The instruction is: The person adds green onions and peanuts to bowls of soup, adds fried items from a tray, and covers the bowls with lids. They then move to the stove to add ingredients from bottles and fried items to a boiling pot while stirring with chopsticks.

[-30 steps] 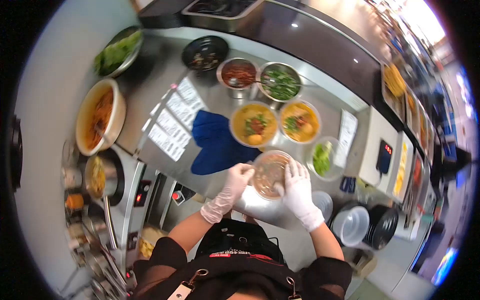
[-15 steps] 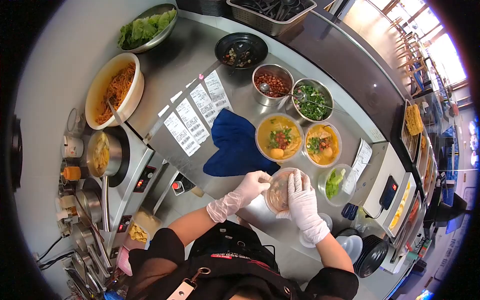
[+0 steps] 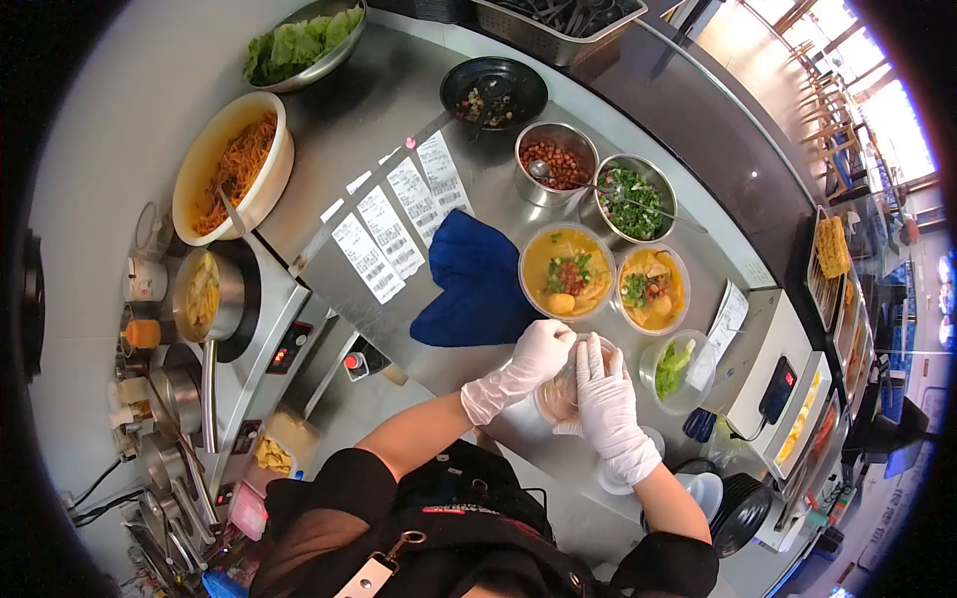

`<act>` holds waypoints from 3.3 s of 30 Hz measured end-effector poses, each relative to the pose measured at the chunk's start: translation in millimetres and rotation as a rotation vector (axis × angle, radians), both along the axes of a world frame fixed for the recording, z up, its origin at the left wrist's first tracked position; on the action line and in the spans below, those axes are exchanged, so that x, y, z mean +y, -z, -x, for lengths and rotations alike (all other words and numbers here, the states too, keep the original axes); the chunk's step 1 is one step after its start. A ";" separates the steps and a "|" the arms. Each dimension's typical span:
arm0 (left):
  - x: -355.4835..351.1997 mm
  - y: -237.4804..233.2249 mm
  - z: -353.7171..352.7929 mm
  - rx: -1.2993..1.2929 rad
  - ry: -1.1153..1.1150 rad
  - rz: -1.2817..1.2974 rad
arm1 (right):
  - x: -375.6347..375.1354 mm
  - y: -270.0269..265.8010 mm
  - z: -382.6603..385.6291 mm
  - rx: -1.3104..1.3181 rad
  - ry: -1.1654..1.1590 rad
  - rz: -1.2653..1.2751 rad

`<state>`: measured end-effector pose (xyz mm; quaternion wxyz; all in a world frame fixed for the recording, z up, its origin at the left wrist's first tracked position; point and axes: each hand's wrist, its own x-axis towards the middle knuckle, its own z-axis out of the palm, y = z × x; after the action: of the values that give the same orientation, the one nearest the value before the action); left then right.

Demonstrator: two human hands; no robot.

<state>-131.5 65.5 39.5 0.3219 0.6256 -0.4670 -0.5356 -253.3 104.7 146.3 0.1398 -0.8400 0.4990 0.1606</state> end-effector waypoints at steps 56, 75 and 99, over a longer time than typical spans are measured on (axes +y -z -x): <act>21.3 -68.3 -7.3 -0.881 1.157 0.610 | 54.9 74.1 73.2 -1.501 1.422 -0.041; 24.8 -71.1 0.8 -1.018 1.193 0.592 | 94.8 87.4 38.9 -1.643 1.698 -0.124; 25.3 -72.6 -0.2 -1.006 1.197 0.610 | 126.1 112.6 -24.1 -2.121 1.861 0.024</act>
<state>-131.3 90.8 112.0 -0.1085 0.3220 -0.9324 -0.1233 -229.2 230.8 33.7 0.4902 0.0706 0.5241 -0.6928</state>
